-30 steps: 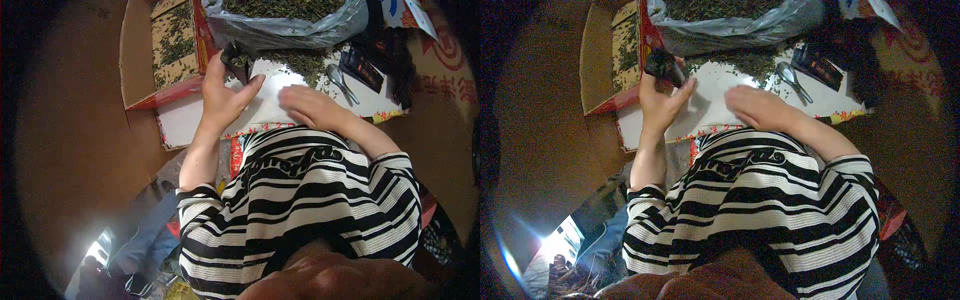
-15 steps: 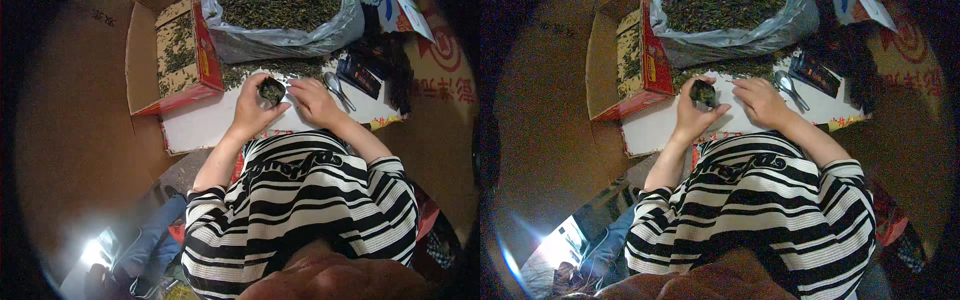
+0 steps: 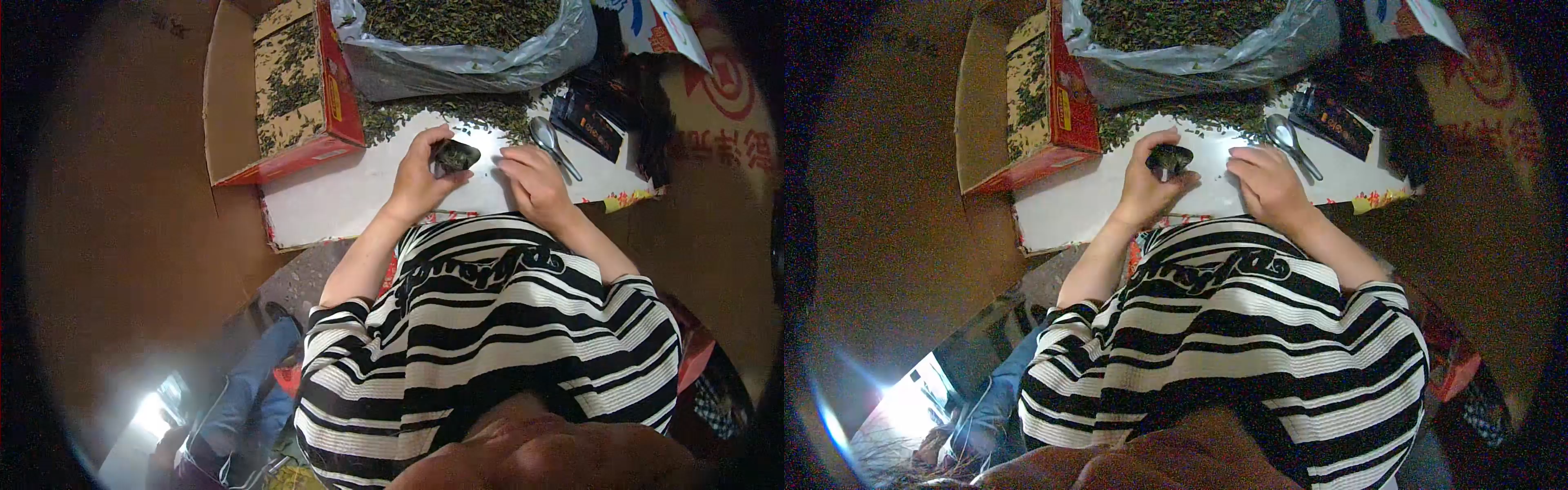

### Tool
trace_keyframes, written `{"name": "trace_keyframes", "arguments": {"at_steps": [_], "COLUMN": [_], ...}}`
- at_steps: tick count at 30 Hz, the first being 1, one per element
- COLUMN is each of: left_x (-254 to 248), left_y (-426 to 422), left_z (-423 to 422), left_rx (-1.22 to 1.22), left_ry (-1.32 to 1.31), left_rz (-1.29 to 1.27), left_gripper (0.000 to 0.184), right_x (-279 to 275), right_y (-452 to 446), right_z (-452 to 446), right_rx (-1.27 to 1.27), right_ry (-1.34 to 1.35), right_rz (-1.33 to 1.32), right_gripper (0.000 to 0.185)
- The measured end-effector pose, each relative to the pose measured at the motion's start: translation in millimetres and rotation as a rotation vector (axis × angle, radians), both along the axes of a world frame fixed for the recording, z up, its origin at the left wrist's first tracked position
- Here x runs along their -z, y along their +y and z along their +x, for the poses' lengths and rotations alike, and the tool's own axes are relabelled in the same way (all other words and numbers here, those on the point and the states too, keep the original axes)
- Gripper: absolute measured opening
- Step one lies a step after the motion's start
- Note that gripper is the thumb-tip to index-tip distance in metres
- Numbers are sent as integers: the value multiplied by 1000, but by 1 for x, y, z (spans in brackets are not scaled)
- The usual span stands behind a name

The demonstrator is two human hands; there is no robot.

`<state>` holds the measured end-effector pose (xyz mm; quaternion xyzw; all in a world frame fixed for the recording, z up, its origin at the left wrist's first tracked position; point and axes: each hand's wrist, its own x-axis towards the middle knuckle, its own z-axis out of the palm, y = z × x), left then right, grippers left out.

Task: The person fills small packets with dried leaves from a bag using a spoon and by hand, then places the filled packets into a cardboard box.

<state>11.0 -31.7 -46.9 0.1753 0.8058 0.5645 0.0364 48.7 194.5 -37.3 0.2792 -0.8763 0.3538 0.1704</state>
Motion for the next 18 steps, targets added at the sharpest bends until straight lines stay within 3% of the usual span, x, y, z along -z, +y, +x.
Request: {"name": "trace_keyframes", "arguments": {"at_steps": [7, 11, 13, 18], "left_x": [0, -73, -105, -178], "left_y": [1, -9, -29, -77], "left_z": [-3, -12, -29, -115], "left_rx": [-55, -106, -115, -287], "left_ry": [-209, -231, -12, 201], "left_rz": [53, 184, 45, 71], "left_gripper": [65, 72, 74, 64], "right_x": [8, 10, 11, 12], "right_y": [12, 10, 10, 10], "right_z": [9, 11, 11, 11], "right_rx": [27, 51, 77, 97], "right_ry": [-27, -32, -42, -56], "right_rz": [-1, -12, -25, -1], "right_gripper": [26, 25, 24, 25]}}
